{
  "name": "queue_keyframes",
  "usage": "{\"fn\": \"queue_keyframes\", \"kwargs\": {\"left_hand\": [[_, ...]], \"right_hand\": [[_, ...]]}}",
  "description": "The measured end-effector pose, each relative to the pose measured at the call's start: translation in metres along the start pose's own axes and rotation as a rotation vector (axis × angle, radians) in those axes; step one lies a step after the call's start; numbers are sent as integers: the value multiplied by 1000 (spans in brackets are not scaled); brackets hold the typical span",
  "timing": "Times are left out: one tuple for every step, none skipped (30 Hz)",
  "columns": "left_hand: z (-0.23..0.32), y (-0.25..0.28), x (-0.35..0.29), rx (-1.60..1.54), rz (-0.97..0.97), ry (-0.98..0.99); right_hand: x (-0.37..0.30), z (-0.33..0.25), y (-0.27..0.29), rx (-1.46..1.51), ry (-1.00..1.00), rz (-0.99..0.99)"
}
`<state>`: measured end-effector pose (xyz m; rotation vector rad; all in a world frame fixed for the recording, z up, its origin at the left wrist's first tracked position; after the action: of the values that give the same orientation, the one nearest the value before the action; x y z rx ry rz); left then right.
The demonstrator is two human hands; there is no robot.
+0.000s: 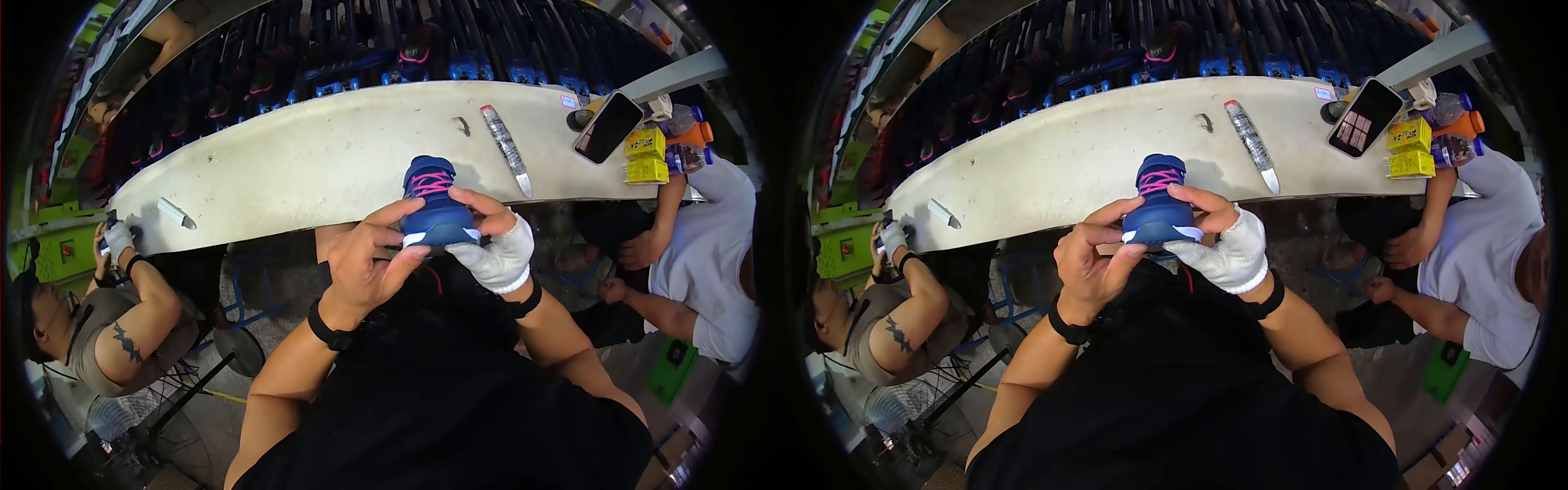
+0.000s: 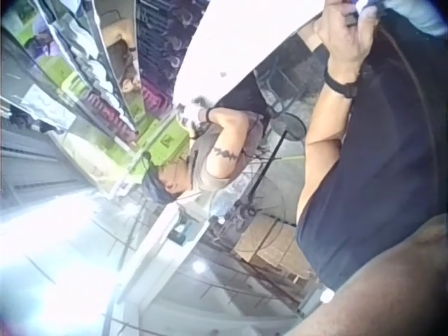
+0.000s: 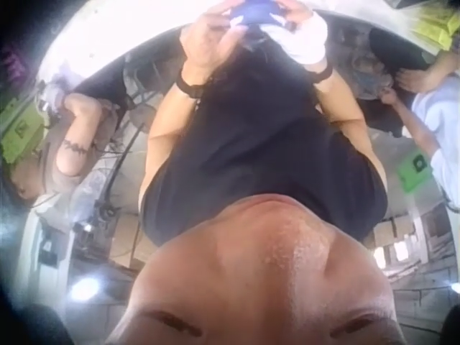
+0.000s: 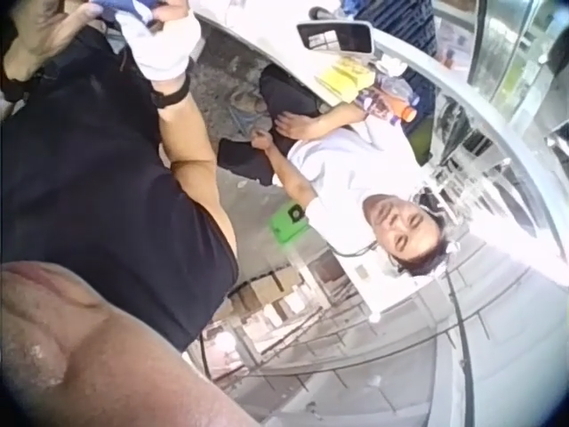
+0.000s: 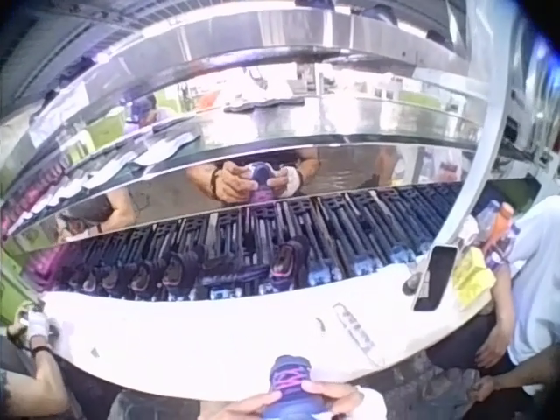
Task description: Inspect blue sneakers on a production bench and place them onto a conveyor belt system.
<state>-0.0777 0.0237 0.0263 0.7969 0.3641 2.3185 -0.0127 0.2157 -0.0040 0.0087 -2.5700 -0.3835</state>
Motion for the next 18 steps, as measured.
{"fn": "queue_keyframes", "kwargs": {"left_hand": [[-1, 3, -1, 5, -8, 1], [-1, 5, 2, 43, -41, 19], [0, 8, 5, 83, -75, 38], [5, 15, 6, 91, -87, 36], [14, 21, 19, 164, -171, 105], [22, 29, 32, 241, -254, 173], [34, 34, 46, 376, -371, 138], [47, 30, 61, 554, -465, 166], [45, 21, 63, 634, -514, 182], [42, 16, 63, 713, -565, 198], [37, 15, 60, 720, -583, 205], [27, 19, 54, 672, -574, 251], [17, 23, 47, 622, -565, 298], [10, 22, 41, 624, -576, 301], [8, 28, 37, 621, -502, 272], [9, 33, 34, 617, -426, 242], [10, 33, 31, 614, -415, 245], [10, 32, 29, 606, -419, 242]], "right_hand": [[-2, 4, -3, 40, 5, 21], [0, 5, -4, 78, 10, 45], [3, 4, -3, -16, -9, 52], [7, 1, -3, -10, -8, 65], [14, -3, -7, -56, -4, 43], [20, -4, -12, -102, 3, 21], [24, -3, -20, -127, 5, -7], [30, -11, -26, -161, -2, -31], [28, -7, -31, -179, -44, -57], [23, -3, -35, -198, -89, -84], [16, -1, -31, -182, -94, -73], [9, 8, -30, -236, -161, -109], [2, 16, -29, -292, -228, -146], [-4, 25, -29, -354, -302, -183], [-9, 34, -27, -326, -374, -185], [-13, 43, -27, -300, -445, -189], [-12, 45, -29, -321, -421, -180], [-11, 48, -30, -324, -429, -178]]}}
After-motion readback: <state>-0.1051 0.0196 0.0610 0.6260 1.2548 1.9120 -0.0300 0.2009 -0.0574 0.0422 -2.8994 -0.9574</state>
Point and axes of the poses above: each hand's wrist, its own x-axis towards the middle knuckle, its own y-axis out of the back of the hand, z = x × y, the point moved 9 cm from there along x, towards the middle knuckle, and after that the axes turned 14 degrees about -z, right-handed, at the moved point
